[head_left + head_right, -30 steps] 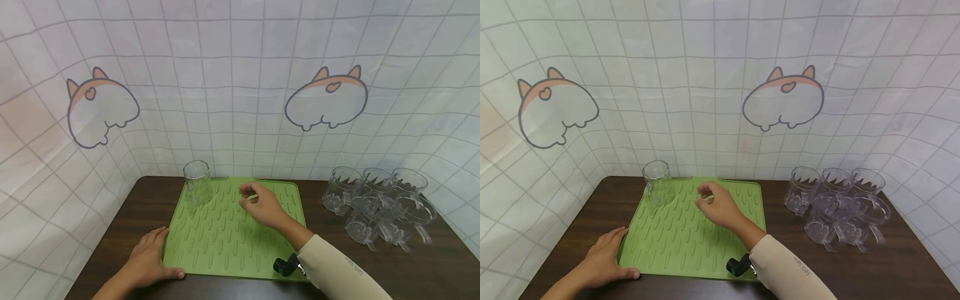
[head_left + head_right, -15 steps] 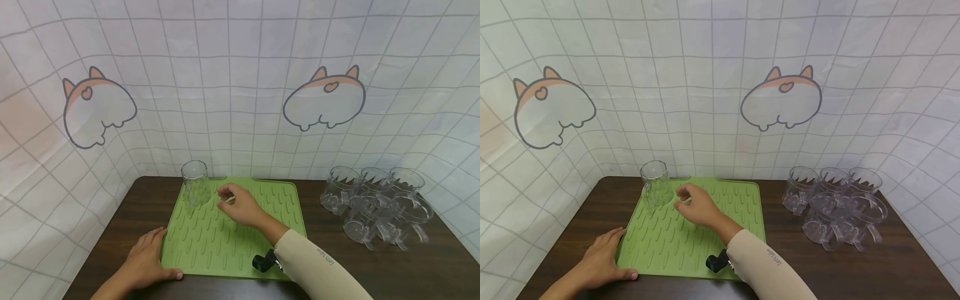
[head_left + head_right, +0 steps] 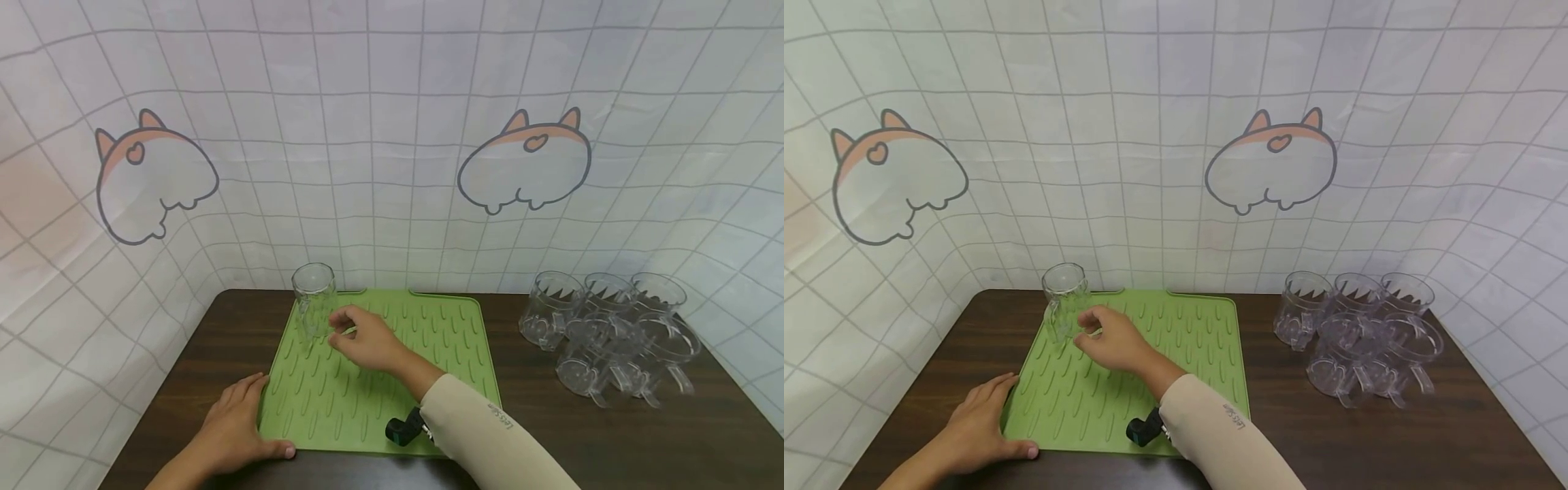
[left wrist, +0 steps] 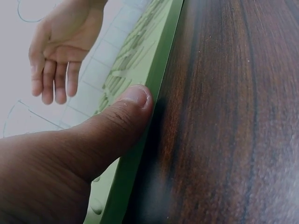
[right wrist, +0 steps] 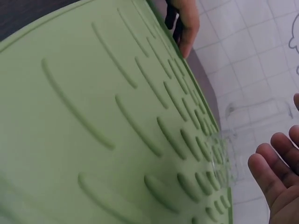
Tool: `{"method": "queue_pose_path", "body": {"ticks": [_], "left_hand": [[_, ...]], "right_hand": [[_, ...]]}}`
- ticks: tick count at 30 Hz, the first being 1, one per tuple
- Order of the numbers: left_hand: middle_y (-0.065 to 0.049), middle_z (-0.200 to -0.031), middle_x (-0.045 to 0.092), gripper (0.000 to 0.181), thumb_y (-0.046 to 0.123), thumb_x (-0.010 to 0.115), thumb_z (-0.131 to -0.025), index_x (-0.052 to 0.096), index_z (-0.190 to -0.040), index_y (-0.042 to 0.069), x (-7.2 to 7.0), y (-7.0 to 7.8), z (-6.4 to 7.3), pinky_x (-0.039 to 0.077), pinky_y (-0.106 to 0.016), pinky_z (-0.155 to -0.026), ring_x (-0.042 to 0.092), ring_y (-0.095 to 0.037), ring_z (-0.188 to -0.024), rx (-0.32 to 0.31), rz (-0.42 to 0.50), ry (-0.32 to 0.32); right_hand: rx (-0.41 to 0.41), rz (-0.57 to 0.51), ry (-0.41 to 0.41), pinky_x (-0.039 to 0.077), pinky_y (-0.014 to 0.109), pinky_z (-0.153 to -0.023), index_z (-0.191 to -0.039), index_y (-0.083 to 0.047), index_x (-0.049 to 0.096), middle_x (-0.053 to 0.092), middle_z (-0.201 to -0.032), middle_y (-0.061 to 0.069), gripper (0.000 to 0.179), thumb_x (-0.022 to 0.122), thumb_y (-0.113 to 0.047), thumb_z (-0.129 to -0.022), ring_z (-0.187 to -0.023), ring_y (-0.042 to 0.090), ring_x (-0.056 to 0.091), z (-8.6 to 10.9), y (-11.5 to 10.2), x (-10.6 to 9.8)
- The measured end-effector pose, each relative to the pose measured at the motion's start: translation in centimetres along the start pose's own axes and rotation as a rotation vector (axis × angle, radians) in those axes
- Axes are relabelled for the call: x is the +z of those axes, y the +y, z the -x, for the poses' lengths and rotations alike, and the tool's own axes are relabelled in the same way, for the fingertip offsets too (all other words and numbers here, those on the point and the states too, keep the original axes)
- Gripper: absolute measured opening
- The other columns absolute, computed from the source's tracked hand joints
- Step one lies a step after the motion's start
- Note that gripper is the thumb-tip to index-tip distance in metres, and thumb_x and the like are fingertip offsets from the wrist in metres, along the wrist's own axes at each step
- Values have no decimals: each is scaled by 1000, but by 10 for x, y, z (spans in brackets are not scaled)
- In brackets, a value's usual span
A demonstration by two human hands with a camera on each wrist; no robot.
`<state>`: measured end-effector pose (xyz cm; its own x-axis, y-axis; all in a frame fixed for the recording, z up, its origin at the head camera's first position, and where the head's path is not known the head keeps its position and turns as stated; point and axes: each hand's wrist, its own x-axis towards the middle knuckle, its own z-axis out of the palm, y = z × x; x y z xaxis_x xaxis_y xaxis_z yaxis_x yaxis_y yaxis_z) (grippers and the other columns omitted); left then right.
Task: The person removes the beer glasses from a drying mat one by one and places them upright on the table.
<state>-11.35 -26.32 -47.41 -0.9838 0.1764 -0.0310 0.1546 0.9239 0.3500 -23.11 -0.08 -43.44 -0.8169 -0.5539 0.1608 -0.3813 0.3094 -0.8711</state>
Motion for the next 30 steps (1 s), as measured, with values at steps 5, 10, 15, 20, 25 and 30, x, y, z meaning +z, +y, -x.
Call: {"method": "queue_pose_path", "body": {"ticks": [5, 10, 15, 20, 25, 30], "left_hand": [[-29, -150, 40, 140, 89, 76, -54, 40, -149, -8, -1, 0, 0, 37, -72, -97, 40, -53, -133, 4, -2, -3], [-30, -151, 39, 139, 87, 77, -55, 39, -149, -8, -3, 1, -1, 38, -73, -96, 41, -54, -132, -7, -2, -26], [-30, -150, 40, 139, 87, 77, -55, 39, -149, -8, -2, 2, -2, 38, -73, -96, 41, -54, -132, -4, -8, -27], [-30, -150, 40, 139, 89, 76, -55, 40, -149, -8, -2, 1, -2, 39, -72, -96, 42, -53, -131, 6, -12, -11], [-29, -149, 41, 138, 88, 76, -55, 41, -148, -7, -2, 1, -1, 39, -71, -95, 43, -53, -131, 11, -14, -4], [-29, -149, 42, 138, 89, 76, -55, 42, -148, -8, -2, 2, 0, 40, -70, -95, 43, -52, -130, 13, -15, 1]], "right_hand": [[12, -18, -34, 51, 26, -95, -137, -3, 58, 62, -133, 13, 37, 62, -19, -103, -120, 20, 59, -5, -3, 8], [33, -29, -76, 50, 27, -98, -144, -2, 54, 59, -140, 12, 45, 62, -19, -103, -128, 22, 56, -8, -3, 15], [23, 57, -105, 49, 27, -99, -149, -6, 50, 57, -145, 7, 49, 62, -21, -104, -131, 19, 55, -14, -7, 20], [12, 124, -97, 49, 27, -99, -149, -8, 51, 58, -145, 4, 48, 62, -21, -104, -131, 16, 55, -20, -11, 25], [3, 102, -92, 49, 24, -97, -146, -8, 53, 60, -141, 4, 44, 62, -20, -104, -129, 15, 56, -24, -13, 31], [11, 89, -58, 50, 22, -94, -140, -9, 57, 64, -135, 2, 38, 64, -17, -103, -123, 13, 60, -24, -12, 36]]}}
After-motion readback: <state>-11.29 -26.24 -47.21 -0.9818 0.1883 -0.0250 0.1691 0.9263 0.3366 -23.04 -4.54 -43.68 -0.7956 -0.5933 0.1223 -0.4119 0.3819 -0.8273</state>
